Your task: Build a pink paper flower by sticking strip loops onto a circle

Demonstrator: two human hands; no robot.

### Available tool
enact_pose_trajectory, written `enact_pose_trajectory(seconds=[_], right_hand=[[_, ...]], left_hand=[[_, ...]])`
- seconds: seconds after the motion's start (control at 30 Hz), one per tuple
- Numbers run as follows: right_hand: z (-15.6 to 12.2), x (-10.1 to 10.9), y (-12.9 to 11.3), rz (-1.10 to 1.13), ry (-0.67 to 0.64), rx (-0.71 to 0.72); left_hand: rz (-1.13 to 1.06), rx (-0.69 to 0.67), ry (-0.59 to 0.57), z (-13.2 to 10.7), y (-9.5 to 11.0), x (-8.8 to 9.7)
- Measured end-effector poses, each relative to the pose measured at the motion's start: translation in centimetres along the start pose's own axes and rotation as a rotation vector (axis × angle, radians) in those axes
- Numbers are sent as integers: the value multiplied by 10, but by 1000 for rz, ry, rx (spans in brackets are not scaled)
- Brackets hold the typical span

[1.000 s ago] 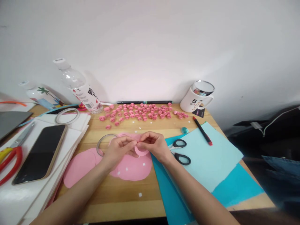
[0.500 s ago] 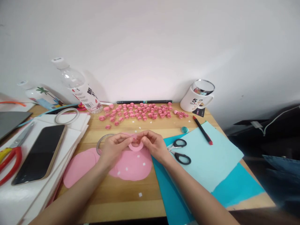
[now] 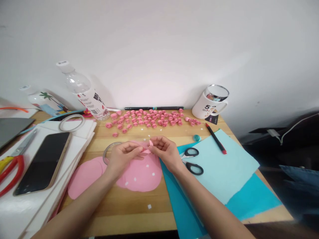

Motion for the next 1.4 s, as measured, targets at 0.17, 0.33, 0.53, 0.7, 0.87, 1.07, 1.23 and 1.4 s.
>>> enact_pose_trajectory(seconds=[0.17,0.33,0.53,0.7,0.87,1.07,1.23,1.4], right_hand=[[2,3,1,39,73,47],[1,2,-1,48,52,22],[-2,0,-2,20,18,28],[-3,-2,-2,-25,19,52],[-4,-2,-5,-36,37,113],[-8,-5,-3,-217,87,215],[-11,-10,-2,-347,45,228],[-14,-11,-8,-403,60,358]], left_hand=[[14,52,-106,-2,-2,-2],[-23,90,-118,-3,-1,-4],[-29,128,-188,-8,0,-11],[-30,117,-147,-8,-3,-11],[-44,10,15,-1,-3,-2],[-118,31,137,1,-2,1],[-115,48,110,1,-2,1],[-74,50,49,1,-1,0]])
Point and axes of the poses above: each hand's wrist, its own z-axis towards the middle knuckle, its own x-axis out of the back of the hand, y = z × x, the point moved 2 cm from there along z, towards the middle knuckle, and after that the axes turned 15 degrees about -x, right-handed, at the moved point
